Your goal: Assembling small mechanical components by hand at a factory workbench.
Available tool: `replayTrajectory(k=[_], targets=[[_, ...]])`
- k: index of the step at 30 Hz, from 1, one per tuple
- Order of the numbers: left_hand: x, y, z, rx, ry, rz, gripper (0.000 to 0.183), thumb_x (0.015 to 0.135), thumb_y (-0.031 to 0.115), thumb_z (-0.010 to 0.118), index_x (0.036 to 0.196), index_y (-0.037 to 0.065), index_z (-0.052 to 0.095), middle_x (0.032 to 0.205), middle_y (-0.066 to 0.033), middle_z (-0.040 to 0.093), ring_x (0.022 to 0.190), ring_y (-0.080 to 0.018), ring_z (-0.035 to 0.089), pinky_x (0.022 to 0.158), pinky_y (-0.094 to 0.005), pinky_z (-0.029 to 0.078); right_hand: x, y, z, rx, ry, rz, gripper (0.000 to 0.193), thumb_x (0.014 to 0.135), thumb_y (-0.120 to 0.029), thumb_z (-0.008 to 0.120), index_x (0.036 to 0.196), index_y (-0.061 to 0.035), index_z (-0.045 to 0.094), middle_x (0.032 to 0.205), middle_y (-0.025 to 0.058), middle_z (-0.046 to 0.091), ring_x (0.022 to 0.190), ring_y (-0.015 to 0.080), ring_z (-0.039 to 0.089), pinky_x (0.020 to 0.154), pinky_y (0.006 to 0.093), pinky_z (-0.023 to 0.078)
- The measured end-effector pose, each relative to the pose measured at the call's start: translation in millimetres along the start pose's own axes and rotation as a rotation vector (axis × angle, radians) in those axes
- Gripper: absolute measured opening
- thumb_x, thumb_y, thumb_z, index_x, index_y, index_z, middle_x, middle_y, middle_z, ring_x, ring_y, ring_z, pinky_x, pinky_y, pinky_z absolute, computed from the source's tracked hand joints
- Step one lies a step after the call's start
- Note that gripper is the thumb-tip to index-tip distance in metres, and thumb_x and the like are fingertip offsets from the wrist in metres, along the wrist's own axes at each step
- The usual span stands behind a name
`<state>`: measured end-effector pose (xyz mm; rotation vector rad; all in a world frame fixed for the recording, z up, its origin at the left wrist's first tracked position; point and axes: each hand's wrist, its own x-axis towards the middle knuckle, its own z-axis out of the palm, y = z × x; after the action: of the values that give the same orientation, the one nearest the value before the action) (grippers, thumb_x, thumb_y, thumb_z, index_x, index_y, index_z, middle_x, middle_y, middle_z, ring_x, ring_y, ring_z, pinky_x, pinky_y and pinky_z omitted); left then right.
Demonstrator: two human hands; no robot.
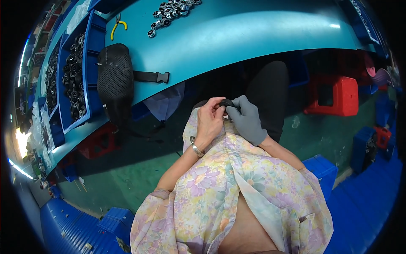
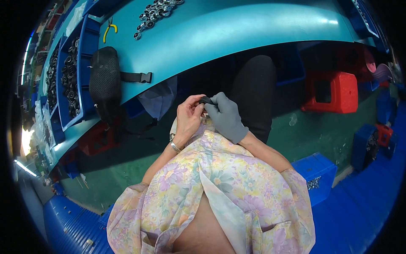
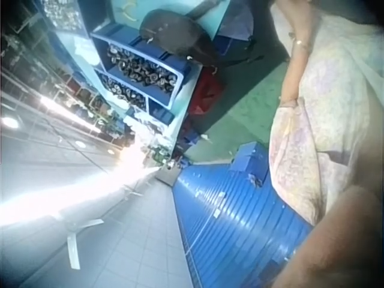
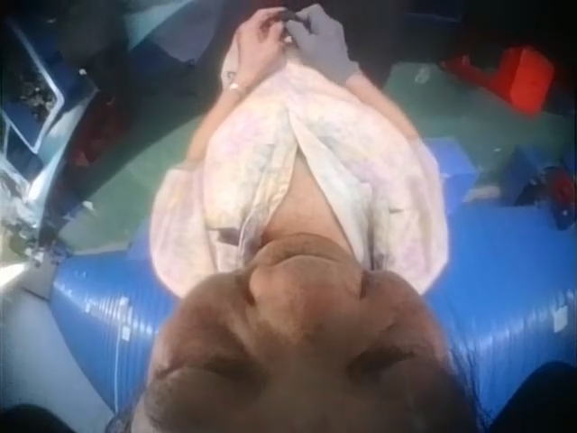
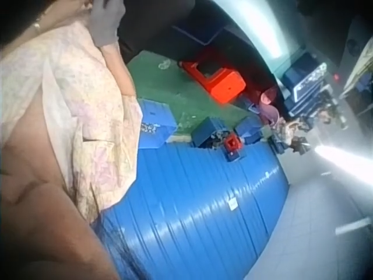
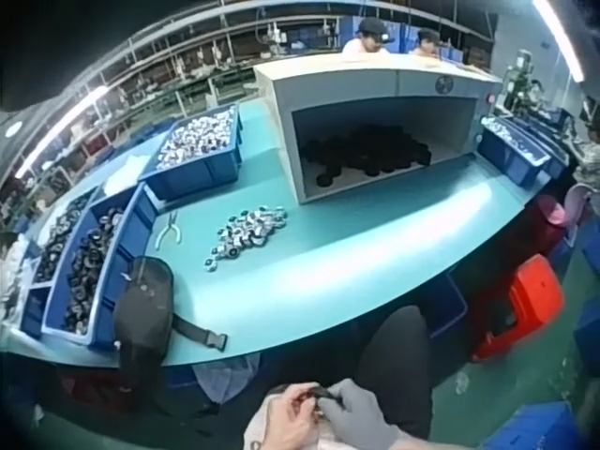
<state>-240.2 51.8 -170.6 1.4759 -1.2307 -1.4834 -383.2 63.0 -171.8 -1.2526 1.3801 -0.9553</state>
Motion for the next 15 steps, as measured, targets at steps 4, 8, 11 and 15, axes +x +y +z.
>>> replayTrajectory(k=[4, 8, 11, 15], targets=[[1.9, -2.6, -3.2, 0.006, 0.008, -0.025, 0.024, 0.088, -0.003, 0.054, 0.111, -0.003, 0.061, 0.084, -0.0070, 0.067, 0.071, -0.0107, 0.062, 0.065, -0.0246, 0.052, 2.2, 0.1, 5.2, -0.299, 0.033, -0.207, 0.017, 0.089, -0.011, 0.063, 0.089, 0.0002, 0.051, 0.076, 0.0143, 0.063, 0.063, 0.0189, 0.062, 0.056, 0.0317, 0.048], [14.3, -4.3, -14.4, -0.231, -0.122, -0.140, 0.024, 0.089, -0.001, 0.055, 0.112, -0.003, 0.061, 0.085, -0.0048, 0.066, 0.068, -0.0070, 0.059, 0.061, -0.0214, 0.049, 6.2, -3.2, 9.2, 0.279, 0.039, 0.269, 0.017, 0.091, -0.014, 0.062, 0.087, -0.0008, 0.051, 0.075, 0.0077, 0.063, 0.062, 0.0115, 0.060, 0.056, 0.0266, 0.049], [23.5, -7.5, -29.0, -0.425, -0.225, -0.168, 0.024, 0.092, 0.002, 0.057, 0.115, -0.003, 0.060, 0.086, -0.0038, 0.065, 0.069, -0.0064, 0.058, 0.062, -0.0206, 0.049, 8.4, 1.5, 12.0, 0.469, 0.028, 0.316, 0.015, 0.093, -0.015, 0.059, 0.088, -0.0021, 0.053, 0.078, 0.0040, 0.063, 0.062, 0.0074, 0.058, 0.057, 0.0226, 0.048], [29.3, -2.9, -47.0, -0.573, -0.348, -0.265, 0.025, 0.093, 0.007, 0.058, 0.117, -0.002, 0.060, 0.089, -0.0039, 0.064, 0.071, -0.0077, 0.057, 0.065, -0.0213, 0.049, 12.2, -8.4, 12.0, 0.566, -0.007, 0.375, 0.016, 0.095, -0.016, 0.056, 0.090, -0.0011, 0.054, 0.078, 0.0039, 0.062, 0.062, 0.0068, 0.057, 0.058, 0.0223, 0.047]])
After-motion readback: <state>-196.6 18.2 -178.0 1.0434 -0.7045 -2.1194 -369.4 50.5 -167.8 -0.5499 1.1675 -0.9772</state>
